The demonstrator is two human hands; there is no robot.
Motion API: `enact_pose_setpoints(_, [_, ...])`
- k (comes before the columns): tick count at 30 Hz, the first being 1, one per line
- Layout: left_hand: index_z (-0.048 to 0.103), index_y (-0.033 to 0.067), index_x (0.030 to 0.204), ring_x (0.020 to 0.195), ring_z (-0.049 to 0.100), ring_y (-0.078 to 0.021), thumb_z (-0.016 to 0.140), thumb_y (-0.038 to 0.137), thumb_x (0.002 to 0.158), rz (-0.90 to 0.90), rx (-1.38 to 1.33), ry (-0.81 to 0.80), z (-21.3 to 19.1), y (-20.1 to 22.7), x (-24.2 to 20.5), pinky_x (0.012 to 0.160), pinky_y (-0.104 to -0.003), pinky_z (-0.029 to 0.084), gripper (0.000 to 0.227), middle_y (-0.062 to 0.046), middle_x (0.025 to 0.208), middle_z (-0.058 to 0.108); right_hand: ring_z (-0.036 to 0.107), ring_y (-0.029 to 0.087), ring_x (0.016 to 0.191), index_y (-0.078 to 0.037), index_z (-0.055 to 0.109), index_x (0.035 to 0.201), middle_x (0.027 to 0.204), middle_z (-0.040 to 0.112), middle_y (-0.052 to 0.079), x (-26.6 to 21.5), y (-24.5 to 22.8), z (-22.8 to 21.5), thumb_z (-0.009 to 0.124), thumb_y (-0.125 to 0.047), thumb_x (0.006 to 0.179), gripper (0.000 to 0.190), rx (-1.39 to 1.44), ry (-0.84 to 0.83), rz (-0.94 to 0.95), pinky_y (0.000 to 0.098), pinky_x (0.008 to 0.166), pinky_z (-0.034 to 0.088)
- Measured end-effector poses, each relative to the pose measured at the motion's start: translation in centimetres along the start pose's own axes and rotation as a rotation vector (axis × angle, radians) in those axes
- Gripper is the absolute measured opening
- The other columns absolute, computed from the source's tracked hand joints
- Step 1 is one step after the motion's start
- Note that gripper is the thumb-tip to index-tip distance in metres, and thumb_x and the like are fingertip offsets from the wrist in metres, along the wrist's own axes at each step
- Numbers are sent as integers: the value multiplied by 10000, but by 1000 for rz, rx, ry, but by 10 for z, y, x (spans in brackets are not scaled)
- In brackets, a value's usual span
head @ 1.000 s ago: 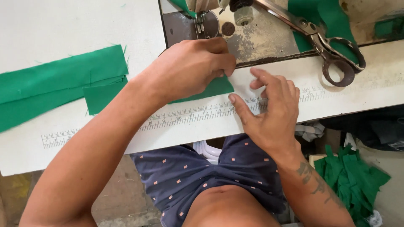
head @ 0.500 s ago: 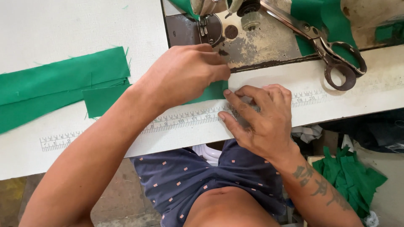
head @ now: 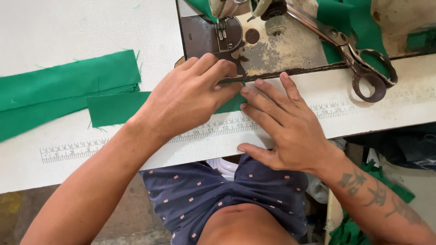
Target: Folding and sewing green fabric strips using an industrial sewing machine
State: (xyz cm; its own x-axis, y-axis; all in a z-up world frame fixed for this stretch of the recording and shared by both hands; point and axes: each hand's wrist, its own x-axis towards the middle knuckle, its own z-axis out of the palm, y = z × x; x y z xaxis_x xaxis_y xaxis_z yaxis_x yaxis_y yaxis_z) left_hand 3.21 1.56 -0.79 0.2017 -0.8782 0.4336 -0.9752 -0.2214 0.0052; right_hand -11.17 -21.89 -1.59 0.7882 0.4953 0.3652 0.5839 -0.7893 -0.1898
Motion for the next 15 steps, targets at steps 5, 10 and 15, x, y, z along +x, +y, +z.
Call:
enact_pose_setpoints(5, [715, -21, 1197, 1034, 671, -295, 753, -95, 1019, -104, -96, 117, -8, 31, -11, 878, -400, 625, 197, -183, 1254, 705, 382, 394, 1633, -53, 540, 1593, 1695, 518, 171, -1, 9, -1, 699, -641, 1058, 810, 12, -71, -12, 697, 1364, 199])
enact_pose_setpoints(10, [727, 49, 1234, 1146, 620, -292, 597, 78, 1134, -76, -46, 31, -6, 35, -26, 861, -405, 546, 166, -115, 1342, 725, 338, 440, 1651, -41, 526, 1613, 1735, 440, 167, 1, 10, -2, 717, -689, 1035, 890, 23, -117, -28, 725, 1366, 140])
enact_pose_setpoints(15, [726, 54, 1269, 1159, 611, -280, 632, 76, 1135, -64, -45, 12, -8, 27, -29, 859, -407, 546, 166, -106, 1383, 724, 280, 412, 1665, -55, 504, 1618, 1756, 409, 145, 10, 15, -3, 660, -760, 1024, 936, 5, -162, -46, 740, 1350, 96])
